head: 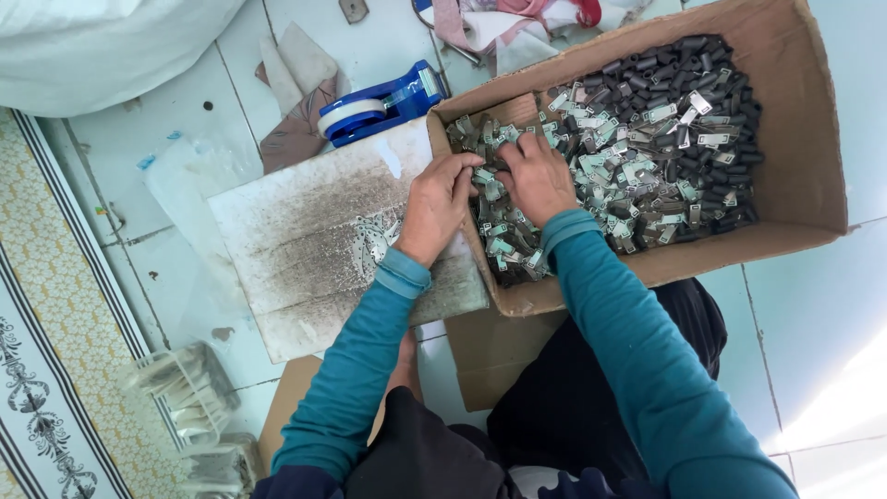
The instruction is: The person sits on the floor and sorts small electronic components from a cardboard box, then places them into a clear plastic bag. The person seals the bag and sets it aside with other packaged bags.
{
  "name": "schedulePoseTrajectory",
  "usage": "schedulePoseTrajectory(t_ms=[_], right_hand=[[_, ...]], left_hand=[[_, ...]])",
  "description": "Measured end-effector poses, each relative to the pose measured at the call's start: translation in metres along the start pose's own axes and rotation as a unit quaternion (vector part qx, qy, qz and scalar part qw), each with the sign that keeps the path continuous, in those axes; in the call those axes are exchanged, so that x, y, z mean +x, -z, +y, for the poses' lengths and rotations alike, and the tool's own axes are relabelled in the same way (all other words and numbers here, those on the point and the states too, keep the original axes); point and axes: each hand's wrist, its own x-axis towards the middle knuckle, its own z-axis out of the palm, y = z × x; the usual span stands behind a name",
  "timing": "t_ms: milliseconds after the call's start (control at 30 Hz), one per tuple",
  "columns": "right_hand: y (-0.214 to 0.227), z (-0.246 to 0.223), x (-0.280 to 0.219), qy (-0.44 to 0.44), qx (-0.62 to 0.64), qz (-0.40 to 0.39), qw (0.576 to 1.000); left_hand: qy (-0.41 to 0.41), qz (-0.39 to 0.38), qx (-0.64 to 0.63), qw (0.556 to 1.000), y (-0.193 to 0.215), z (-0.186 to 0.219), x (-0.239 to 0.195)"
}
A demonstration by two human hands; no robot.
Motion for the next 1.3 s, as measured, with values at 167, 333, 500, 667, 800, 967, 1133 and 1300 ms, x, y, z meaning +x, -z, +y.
schedulePoseTrajectory(t_ms=[167, 333, 500, 667, 800, 967, 1133, 1300], right_hand=[[0.035, -0.016, -0.018, -0.005, 0.086, -0.028, 0.996], [0.032, -0.038, -0.031, 0.055, -0.001, -0.13, 0.99], [0.038, -0.048, -0.019, 0.007, -0.027, -0.122, 0.992], [0.034, -0.028, -0.015, -0.019, -0.019, -0.035, 0.999], [0.029, -0.021, -0.017, -0.03, 0.005, -0.017, 0.999], [0.032, -0.025, -0.018, 0.001, 0.022, -0.034, 0.999], [0.029, -0.038, -0.018, 0.054, -0.019, -0.107, 0.993], [0.021, -0.028, -0.012, 0.009, -0.041, -0.057, 0.998]], left_hand=[[0.01, 0.005, -0.013, 1.0, -0.006, -0.014, -0.001], [0.029, 0.001, -0.029, 0.999, -0.008, -0.026, -0.001], [0.019, 0.005, -0.024, 1.0, -0.006, -0.019, -0.002], [0.024, -0.006, -0.029, 0.999, -0.005, -0.012, -0.001], [0.027, -0.006, -0.032, 0.999, -0.004, -0.01, -0.002], [0.023, -0.002, -0.04, 0.999, -0.005, -0.01, -0.001], [0.025, -0.001, -0.039, 0.999, -0.005, -0.014, 0.0], [0.028, 0.003, -0.046, 0.999, -0.006, -0.016, -0.003]])
